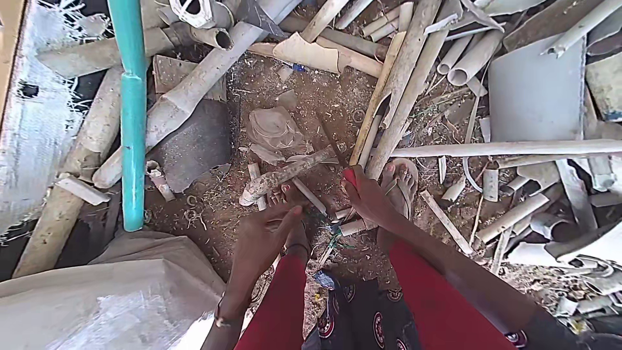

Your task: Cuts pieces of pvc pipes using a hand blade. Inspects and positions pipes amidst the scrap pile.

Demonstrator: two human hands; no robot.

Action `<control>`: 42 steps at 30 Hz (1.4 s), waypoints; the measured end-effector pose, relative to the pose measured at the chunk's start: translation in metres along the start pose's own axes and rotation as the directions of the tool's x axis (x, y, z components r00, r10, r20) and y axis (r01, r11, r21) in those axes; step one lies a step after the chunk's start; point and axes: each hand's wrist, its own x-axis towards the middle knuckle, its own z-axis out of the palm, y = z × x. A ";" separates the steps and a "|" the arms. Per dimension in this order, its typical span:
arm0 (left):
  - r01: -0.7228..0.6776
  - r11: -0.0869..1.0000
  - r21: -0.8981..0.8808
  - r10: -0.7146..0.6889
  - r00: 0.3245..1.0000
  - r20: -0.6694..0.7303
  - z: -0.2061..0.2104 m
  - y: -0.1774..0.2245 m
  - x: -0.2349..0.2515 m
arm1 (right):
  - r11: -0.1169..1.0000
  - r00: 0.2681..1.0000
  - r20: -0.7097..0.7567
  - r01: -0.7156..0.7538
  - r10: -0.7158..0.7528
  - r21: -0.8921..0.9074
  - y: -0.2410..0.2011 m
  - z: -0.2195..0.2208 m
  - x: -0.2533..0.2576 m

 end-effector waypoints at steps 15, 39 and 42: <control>0.016 0.963 0.269 0.069 0.949 -0.306 -0.022 -0.097 0.098 | 0.999 0.997 0.060 -0.041 0.039 0.035 -0.003 0.001 0.012; -0.079 0.661 -0.746 0.157 0.987 0.035 0.034 0.044 0.037 | 0.975 0.752 -0.656 0.188 -0.067 0.115 0.059 -0.055 -0.046; -0.086 0.654 -0.752 0.157 0.987 0.024 0.037 0.040 0.034 | 0.985 0.712 -0.685 0.166 -0.156 -0.052 0.054 -0.052 -0.048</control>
